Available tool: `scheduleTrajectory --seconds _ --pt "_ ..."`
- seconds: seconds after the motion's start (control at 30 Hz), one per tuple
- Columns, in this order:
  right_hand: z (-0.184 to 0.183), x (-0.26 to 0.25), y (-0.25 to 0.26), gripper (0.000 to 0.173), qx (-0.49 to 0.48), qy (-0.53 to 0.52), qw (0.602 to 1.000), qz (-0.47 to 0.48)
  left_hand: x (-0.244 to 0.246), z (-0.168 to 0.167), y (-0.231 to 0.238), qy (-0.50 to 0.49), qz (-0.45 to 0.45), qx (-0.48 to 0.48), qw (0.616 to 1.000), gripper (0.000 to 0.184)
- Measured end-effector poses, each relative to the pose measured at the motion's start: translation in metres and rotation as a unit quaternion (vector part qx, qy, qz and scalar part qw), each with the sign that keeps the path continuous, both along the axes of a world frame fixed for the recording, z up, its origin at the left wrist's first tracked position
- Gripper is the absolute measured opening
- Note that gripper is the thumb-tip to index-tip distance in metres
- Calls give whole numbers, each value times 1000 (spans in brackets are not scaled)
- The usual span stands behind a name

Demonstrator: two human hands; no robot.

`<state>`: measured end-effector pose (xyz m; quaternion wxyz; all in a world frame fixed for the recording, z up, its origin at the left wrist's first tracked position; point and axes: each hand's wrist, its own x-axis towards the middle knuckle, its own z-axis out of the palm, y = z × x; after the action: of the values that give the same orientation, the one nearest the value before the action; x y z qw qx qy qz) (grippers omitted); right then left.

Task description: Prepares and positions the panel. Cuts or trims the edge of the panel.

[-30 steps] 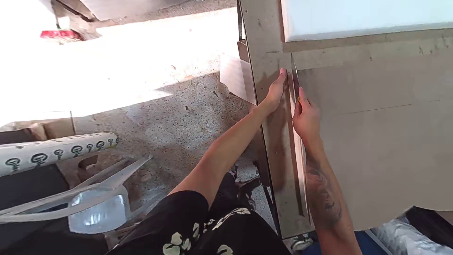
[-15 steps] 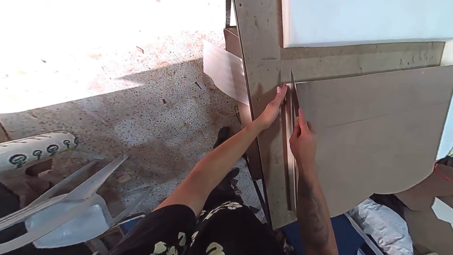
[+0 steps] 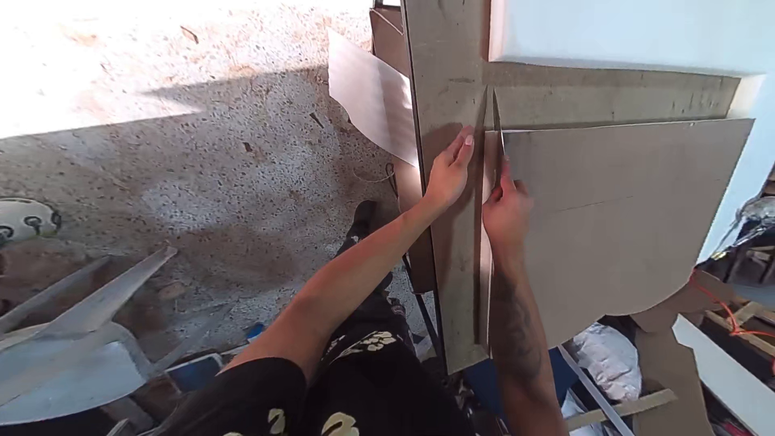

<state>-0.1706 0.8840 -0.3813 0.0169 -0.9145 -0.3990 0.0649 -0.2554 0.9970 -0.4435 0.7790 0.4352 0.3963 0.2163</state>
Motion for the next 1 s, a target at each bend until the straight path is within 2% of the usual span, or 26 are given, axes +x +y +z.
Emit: scheduleTrajectory --seconds 0.1,0.17,0.23,0.33,0.47,0.53,0.63,0.87,1.0 --pt "6 -9 -35 46 22 -10 1000 4 -9 3 18 55 -4 79 995 45" --pt "7 -11 -50 43 35 -12 999 6 -13 3 31 68 -24 182 981 38" --pt "1 -9 -37 47 32 -14 999 3 -6 -5 38 77 -62 287 953 35" --pt "-11 0 -15 52 27 -20 999 10 14 -10 55 69 -119 394 909 36" --pt "3 -16 -52 52 -8 -4 1000 -10 30 -15 68 67 -197 498 842 41" --pt "10 -24 -71 50 -34 -2 999 -33 37 -18 68 70 -242 524 813 41" --pt "13 -33 -98 54 -74 -12 997 -36 41 -19 63 75 -266 543 793 41" --pt "12 -56 -169 52 -61 -39 997 -12 32 -24 43 108 -267 532 796 50" --pt "17 -68 -202 51 -71 -32 997 -31 27 -12 28 148 -301 506 795 51"
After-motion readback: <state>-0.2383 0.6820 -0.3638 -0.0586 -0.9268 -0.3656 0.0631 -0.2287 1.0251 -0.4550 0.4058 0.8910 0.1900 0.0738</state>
